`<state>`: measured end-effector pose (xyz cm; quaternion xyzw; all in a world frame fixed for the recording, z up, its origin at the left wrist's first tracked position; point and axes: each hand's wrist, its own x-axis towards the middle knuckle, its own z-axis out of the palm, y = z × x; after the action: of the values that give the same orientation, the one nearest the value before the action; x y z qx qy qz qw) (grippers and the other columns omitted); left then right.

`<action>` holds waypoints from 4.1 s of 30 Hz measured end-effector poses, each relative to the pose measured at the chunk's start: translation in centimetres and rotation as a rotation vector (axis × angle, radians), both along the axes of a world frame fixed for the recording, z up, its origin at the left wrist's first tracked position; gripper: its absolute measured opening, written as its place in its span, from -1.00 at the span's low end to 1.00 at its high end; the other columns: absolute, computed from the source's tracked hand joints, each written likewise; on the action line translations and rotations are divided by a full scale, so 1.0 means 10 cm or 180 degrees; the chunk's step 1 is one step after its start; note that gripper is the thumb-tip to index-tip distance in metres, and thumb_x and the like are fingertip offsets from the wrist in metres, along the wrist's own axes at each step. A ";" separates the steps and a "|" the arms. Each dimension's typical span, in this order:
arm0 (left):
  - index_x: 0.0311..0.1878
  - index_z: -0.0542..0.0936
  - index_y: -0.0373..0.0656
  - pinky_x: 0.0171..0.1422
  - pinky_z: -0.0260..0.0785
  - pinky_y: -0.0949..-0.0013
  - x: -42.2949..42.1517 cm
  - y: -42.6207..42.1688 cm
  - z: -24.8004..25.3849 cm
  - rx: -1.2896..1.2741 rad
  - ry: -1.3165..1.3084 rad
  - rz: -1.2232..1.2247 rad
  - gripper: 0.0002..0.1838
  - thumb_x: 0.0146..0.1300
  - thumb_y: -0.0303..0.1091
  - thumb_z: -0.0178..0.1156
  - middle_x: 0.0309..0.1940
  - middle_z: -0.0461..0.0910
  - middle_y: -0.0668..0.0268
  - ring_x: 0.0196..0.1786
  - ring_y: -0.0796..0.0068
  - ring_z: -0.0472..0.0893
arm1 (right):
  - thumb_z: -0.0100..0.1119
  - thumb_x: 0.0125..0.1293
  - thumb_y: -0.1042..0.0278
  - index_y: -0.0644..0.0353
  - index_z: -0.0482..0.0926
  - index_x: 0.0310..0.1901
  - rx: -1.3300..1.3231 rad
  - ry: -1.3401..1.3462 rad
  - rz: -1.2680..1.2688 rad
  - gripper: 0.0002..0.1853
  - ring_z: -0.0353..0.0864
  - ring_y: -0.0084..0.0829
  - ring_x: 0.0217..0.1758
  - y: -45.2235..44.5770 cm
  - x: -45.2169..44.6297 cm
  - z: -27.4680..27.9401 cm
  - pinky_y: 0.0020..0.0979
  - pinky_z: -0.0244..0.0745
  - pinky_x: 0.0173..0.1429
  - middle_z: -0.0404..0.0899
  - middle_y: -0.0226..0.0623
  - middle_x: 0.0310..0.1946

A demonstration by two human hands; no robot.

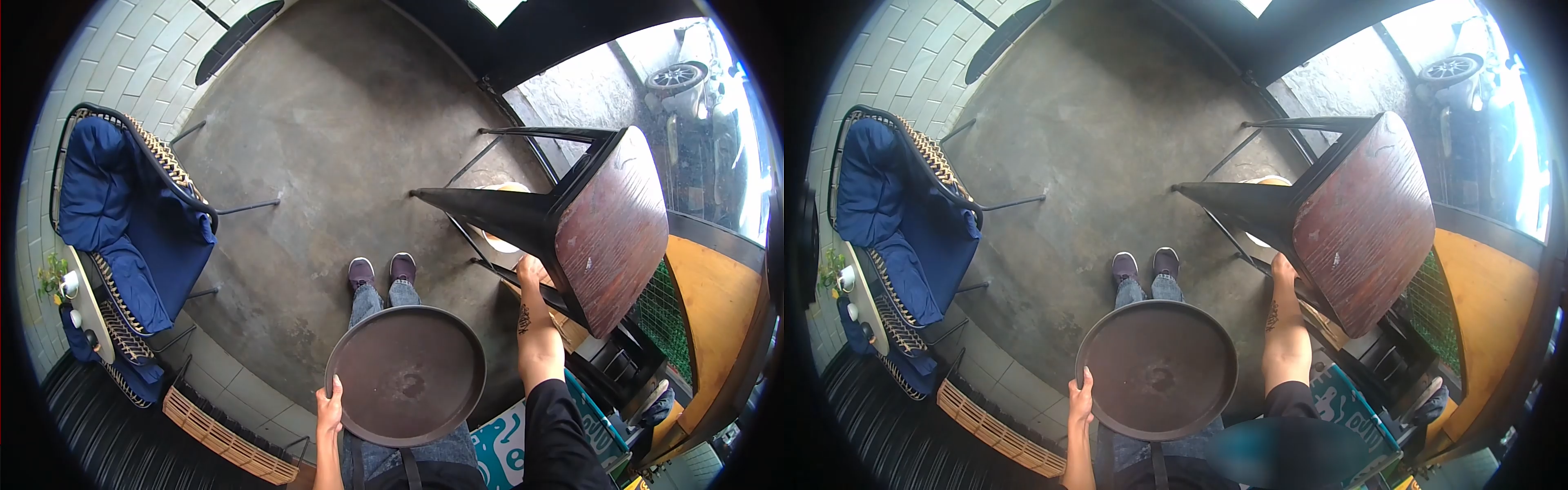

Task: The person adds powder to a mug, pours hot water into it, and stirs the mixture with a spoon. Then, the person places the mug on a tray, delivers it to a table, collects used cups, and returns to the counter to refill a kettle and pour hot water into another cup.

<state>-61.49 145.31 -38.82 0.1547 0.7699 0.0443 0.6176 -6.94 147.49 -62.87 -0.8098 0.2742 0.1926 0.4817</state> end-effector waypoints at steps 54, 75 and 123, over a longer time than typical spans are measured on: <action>0.16 0.49 -0.41 0.06 0.63 0.08 1.22 -0.70 2.10 -0.0009 -0.2970 -0.3024 -0.40 0.44 0.05 0.13 0.01 0.65 0.07 -0.03 0.17 0.69 | -0.09 0.59 0.23 0.20 0.42 -0.47 0.2118 -0.1277 0.0644 -0.60 0.40 -0.62 -0.51 -3.30 -4.83 4.92 -0.48 0.40 -0.37 0.32 -0.51 -0.59; 0.12 0.45 -0.45 -0.09 0.66 0.10 -1.14 -5.78 2.31 -0.1299 -0.2912 -0.6590 -0.35 0.40 0.09 0.19 -0.10 0.62 0.05 -0.15 0.24 0.69 | -0.02 0.41 -0.35 0.23 0.15 0.51 -0.0750 -0.0770 -0.5006 -0.11 0.11 -0.03 0.57 -6.74 -9.65 5.24 -0.18 0.12 0.54 0.24 0.04 0.46; -0.09 0.66 -0.50 -0.15 0.66 0.27 -5.41 -15.57 2.92 -0.1161 -0.4152 -0.6903 -0.60 0.00 -0.52 0.53 -0.23 0.72 0.05 -0.27 0.30 0.73 | 0.00 0.52 0.15 0.45 0.57 -0.22 -0.2030 -0.1521 -0.5052 -0.59 0.64 -0.05 -0.30 -16.26 -13.94 5.14 -0.17 0.45 -0.15 0.62 0.14 -0.39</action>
<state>-115.61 -10.35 -9.66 0.5638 -0.1994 -0.5185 0.6112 -146.38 -15.09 -11.51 -0.4953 0.6875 -0.4578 0.2691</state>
